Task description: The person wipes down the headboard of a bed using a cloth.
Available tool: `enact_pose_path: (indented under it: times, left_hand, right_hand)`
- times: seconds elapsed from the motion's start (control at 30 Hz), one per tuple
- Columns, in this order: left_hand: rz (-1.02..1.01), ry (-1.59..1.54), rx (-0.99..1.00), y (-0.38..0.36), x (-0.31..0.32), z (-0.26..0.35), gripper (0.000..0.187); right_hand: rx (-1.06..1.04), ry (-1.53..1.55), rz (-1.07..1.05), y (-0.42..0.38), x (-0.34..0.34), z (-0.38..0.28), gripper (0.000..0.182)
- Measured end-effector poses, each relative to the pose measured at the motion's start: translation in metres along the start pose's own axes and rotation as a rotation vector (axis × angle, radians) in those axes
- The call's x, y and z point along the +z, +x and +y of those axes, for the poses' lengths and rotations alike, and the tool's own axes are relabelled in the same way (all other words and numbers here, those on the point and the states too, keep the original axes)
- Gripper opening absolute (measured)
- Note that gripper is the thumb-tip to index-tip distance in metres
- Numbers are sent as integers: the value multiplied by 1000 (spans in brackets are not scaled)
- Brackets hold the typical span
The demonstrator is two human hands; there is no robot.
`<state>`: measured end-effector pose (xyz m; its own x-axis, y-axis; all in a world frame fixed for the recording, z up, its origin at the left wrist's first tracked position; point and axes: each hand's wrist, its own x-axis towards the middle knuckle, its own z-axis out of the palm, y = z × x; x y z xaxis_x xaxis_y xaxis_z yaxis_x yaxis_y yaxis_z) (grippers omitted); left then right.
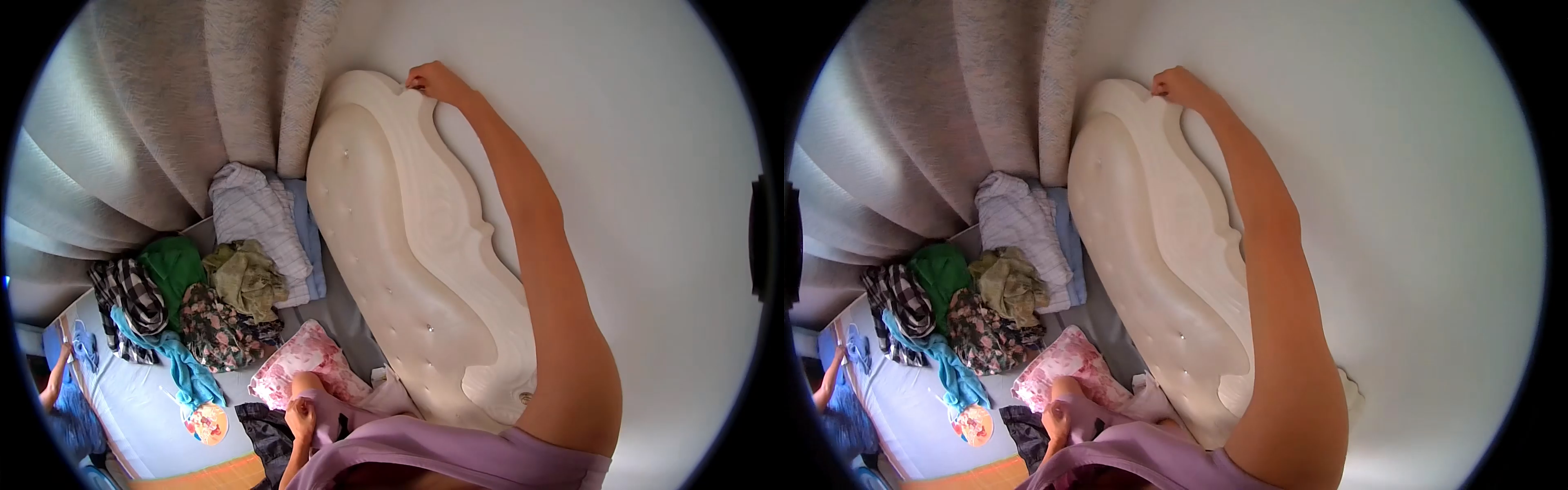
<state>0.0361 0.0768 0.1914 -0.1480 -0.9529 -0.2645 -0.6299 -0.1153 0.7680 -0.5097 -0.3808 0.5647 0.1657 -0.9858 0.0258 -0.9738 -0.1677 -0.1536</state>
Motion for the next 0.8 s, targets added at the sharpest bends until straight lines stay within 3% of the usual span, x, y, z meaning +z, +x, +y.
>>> enact_pose_path:
  times: [0.17,0.27,0.33,0.47,0.53,0.67,0.8]
  left_hand:
    - [8,28,38,-2,1,1,7]
    - [-77,23,76,6,-4,11,9]
    - [-73,39,93,7,-3,11,9]
    - [-48,41,71,4,1,6,10]
    - [-58,36,78,4,1,4,10]
    - [-70,117,113,7,11,-10,11]
    - [-38,36,122,7,9,5,10]
  right_hand:
    - [-132,-12,207,-31,-5,1,10]
    - [35,64,153,-35,-8,-18,18]
    - [292,247,162,-30,-10,-22,28]
    - [183,124,186,-16,5,-8,25]
    - [-10,205,282,-14,12,-4,19]
    - [43,120,141,-33,11,-11,12]
    - [91,82,449,-53,40,-18,16]
